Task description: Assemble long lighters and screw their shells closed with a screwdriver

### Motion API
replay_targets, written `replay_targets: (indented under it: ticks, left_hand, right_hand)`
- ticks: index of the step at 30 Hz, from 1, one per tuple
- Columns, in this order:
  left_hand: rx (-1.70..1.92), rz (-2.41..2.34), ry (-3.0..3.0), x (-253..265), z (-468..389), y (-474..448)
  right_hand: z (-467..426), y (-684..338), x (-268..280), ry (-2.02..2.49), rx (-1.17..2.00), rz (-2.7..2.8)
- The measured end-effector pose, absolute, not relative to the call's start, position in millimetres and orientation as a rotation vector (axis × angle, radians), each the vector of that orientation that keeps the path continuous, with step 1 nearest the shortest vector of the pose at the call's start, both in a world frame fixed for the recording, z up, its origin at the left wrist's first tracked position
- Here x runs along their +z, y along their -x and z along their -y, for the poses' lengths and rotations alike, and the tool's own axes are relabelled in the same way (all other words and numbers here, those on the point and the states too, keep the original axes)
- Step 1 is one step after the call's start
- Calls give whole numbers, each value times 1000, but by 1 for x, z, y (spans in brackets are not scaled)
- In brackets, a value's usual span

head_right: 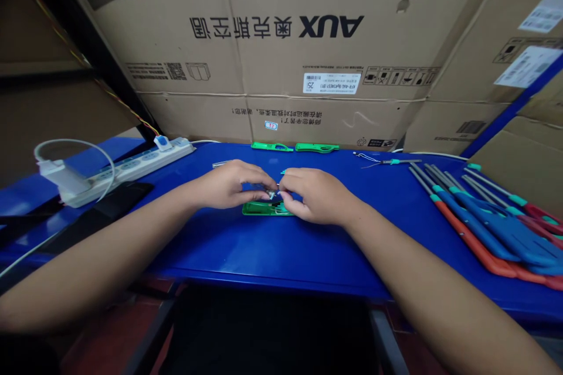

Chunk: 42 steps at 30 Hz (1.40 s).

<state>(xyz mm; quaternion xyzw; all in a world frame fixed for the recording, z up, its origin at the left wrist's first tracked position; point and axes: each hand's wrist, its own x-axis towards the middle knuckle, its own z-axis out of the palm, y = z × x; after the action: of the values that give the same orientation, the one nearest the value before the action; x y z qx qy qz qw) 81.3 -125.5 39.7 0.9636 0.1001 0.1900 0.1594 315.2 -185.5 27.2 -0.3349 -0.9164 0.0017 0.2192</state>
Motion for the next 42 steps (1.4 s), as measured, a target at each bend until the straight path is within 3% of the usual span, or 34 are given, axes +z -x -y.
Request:
replay_targets:
  ticks: [10, 42]
  left_hand:
    - [560, -240, -2789, 37, 128, -85]
    - [731, -293, -2960, 32, 134, -87]
  right_hand:
    - [185, -314, 27, 806, -136, 2588]
    - [187, -316, 29, 710, -164, 2596]
